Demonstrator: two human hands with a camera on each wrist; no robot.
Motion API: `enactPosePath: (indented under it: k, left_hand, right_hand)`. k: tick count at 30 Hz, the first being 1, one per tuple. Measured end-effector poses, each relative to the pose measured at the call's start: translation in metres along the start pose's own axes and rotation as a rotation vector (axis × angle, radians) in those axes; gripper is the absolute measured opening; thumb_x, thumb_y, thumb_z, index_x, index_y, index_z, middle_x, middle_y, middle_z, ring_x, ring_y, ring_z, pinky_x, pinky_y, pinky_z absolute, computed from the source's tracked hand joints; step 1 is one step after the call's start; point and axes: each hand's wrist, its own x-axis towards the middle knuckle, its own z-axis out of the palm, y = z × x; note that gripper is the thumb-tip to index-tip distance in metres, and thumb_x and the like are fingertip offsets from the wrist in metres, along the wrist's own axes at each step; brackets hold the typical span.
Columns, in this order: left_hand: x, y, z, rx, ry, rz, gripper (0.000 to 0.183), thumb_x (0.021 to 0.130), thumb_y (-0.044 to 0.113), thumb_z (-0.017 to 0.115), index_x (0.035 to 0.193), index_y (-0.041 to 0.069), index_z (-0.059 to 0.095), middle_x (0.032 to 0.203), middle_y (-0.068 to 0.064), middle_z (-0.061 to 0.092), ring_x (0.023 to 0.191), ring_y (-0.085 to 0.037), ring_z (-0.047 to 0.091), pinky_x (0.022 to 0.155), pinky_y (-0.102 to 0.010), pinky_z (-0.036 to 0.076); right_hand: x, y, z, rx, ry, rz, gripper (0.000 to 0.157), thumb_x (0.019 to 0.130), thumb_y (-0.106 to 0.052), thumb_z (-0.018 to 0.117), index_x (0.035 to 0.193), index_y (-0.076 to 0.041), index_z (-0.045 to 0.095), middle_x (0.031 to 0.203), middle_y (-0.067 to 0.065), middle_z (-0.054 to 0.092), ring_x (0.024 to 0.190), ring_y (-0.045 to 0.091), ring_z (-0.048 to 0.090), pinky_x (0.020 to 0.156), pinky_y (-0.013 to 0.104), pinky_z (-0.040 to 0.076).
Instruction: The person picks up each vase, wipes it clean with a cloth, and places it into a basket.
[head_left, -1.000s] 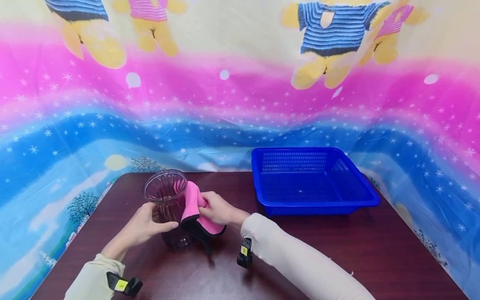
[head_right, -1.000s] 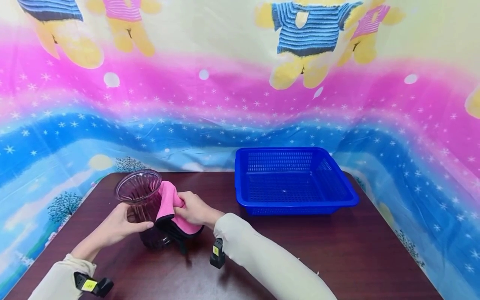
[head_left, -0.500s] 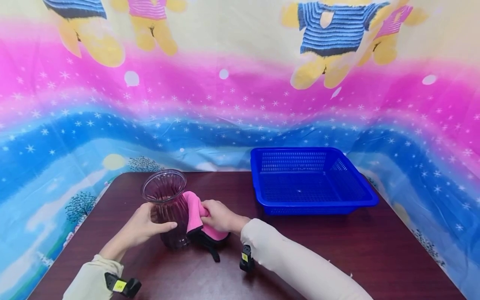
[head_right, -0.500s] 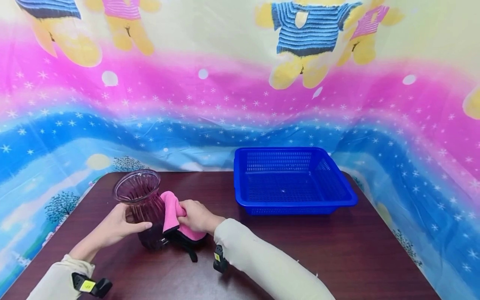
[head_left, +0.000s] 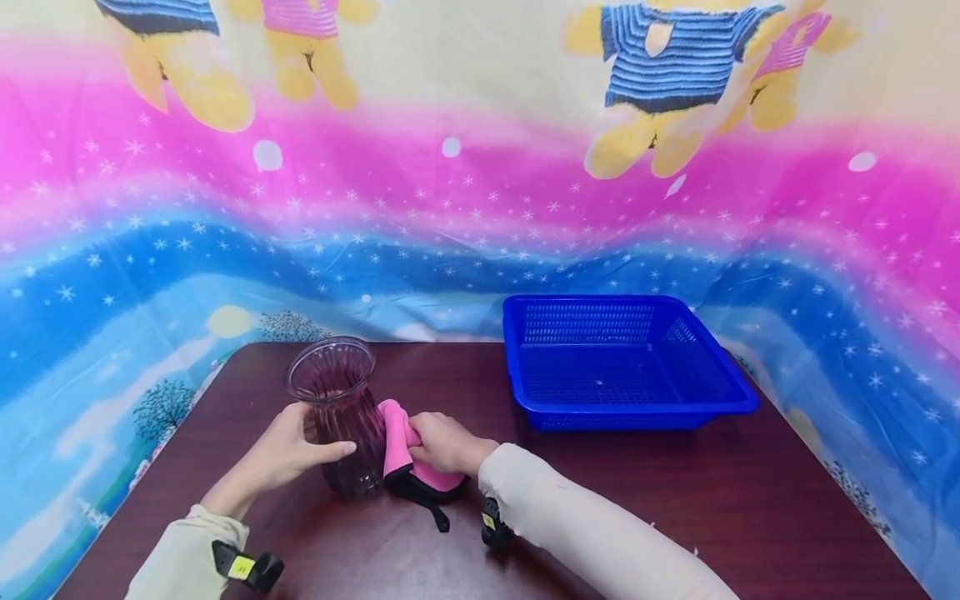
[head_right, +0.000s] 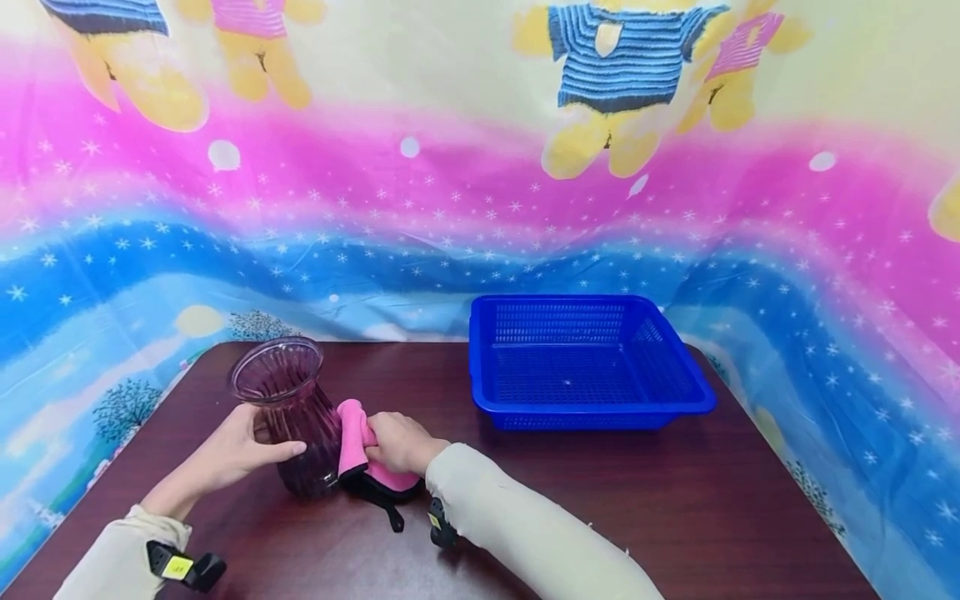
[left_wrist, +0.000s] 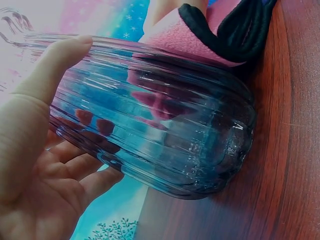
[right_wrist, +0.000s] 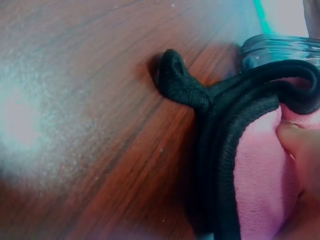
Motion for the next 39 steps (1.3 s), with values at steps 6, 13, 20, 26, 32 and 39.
enactPosePath:
  k: [6,13,20,26,32,39]
  left_hand:
    - [0.003,0.003,-0.001,0.035,0.003,-0.008,0.066,0.078,0.025,0.081,0.131,0.0,0.05,0.122,-0.02,0.065,0.103,-0.017,0.068,0.083,-0.021,0.056]
    - [0.003,0.003,-0.001,0.025,0.003,-0.005,0.067,0.078,0.025,0.08,0.131,-0.001,0.049,0.123,-0.021,0.064,0.099,-0.004,0.066,0.084,-0.02,0.055]
    - [0.003,0.0,0.001,0.03,0.011,-0.007,0.068,0.078,0.023,0.081,0.132,-0.002,0.048,0.123,-0.022,0.063,0.099,0.001,0.064,0.085,-0.022,0.056]
    - [0.002,0.0,0.003,0.036,0.016,-0.014,0.068,0.078,0.023,0.081,0.132,-0.002,0.048,0.124,-0.022,0.063,0.1,-0.003,0.065,0.085,-0.02,0.055]
    - [0.002,0.0,0.003,0.024,0.011,-0.013,0.068,0.078,0.024,0.08,0.132,-0.002,0.048,0.125,-0.022,0.062,0.1,0.0,0.063,0.084,-0.018,0.054]
    - [0.0,-0.001,0.002,0.026,0.002,0.001,0.067,0.079,0.023,0.08,0.131,-0.002,0.049,0.124,-0.022,0.063,0.098,0.007,0.061,0.085,-0.019,0.054]
  right_hand:
    - [-0.002,-0.001,-0.002,-0.068,-0.006,0.016,0.023,0.089,-0.022,0.067,0.072,-0.016,0.053,0.061,-0.007,0.041,0.062,0.008,0.045,0.056,0.018,0.036]
    - [-0.002,-0.001,-0.001,-0.081,0.012,0.024,0.024,0.086,-0.02,0.068,0.069,-0.017,0.052,0.062,-0.007,0.042,0.062,0.008,0.044,0.055,0.019,0.036]
    - [-0.004,0.0,0.005,-0.049,0.026,0.033,0.024,0.086,-0.019,0.068,0.069,-0.016,0.051,0.061,-0.007,0.039,0.06,0.007,0.043,0.052,0.018,0.035]
    - [-0.005,0.001,0.004,-0.039,0.031,0.031,0.025,0.086,-0.021,0.068,0.07,-0.017,0.05,0.062,-0.008,0.038,0.061,0.008,0.043,0.053,0.018,0.035]
    - [-0.008,0.002,0.003,-0.011,0.021,0.032,0.023,0.088,-0.025,0.068,0.074,-0.018,0.051,0.063,-0.007,0.04,0.063,0.008,0.045,0.054,0.018,0.035]
    - [-0.012,0.006,0.001,0.008,0.035,0.014,0.016,0.086,-0.03,0.071,0.087,-0.018,0.06,0.073,-0.008,0.051,0.072,0.008,0.048,0.062,0.018,0.039]
